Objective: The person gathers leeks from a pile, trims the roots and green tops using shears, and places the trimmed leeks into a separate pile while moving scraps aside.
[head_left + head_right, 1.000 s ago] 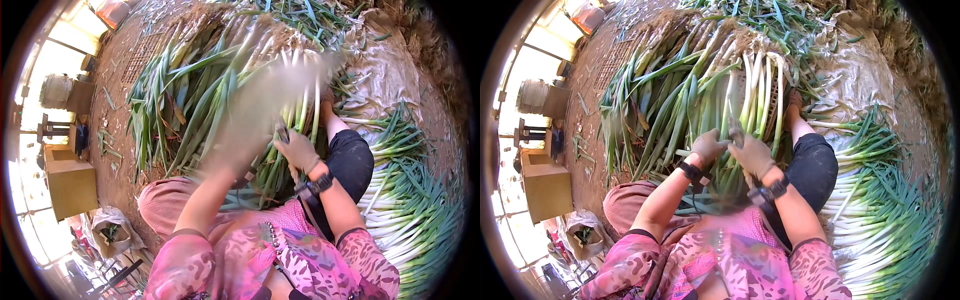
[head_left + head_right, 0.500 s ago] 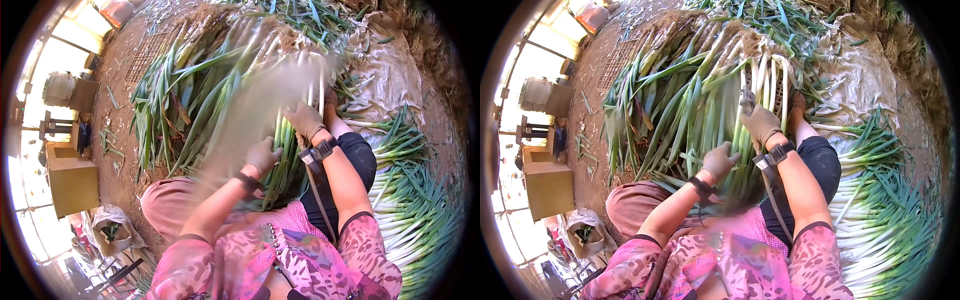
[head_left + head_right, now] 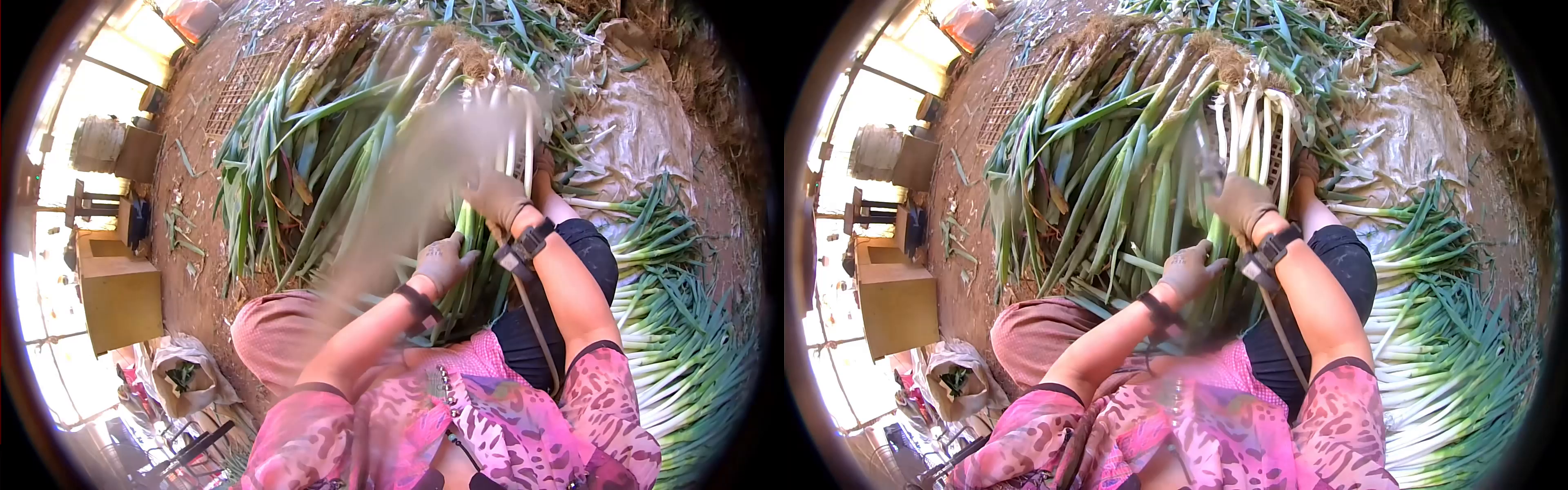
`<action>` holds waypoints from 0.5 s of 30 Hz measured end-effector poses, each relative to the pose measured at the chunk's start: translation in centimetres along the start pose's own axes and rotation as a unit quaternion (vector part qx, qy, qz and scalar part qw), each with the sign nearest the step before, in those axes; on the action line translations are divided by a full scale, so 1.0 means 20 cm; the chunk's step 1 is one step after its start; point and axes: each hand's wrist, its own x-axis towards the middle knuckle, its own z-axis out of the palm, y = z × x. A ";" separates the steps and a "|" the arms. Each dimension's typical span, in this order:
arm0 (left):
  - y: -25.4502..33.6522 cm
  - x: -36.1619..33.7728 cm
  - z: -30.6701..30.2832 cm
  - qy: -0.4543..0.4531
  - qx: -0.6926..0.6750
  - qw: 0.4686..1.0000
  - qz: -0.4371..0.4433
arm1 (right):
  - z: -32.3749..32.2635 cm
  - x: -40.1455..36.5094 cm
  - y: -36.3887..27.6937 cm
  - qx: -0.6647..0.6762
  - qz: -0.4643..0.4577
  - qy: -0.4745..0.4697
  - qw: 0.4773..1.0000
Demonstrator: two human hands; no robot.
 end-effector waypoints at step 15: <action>-0.25 0.39 -0.29 0.136 0.126 0.964 -0.191 | 0.22 -0.48 -0.03 0.054 -0.010 -0.042 0.998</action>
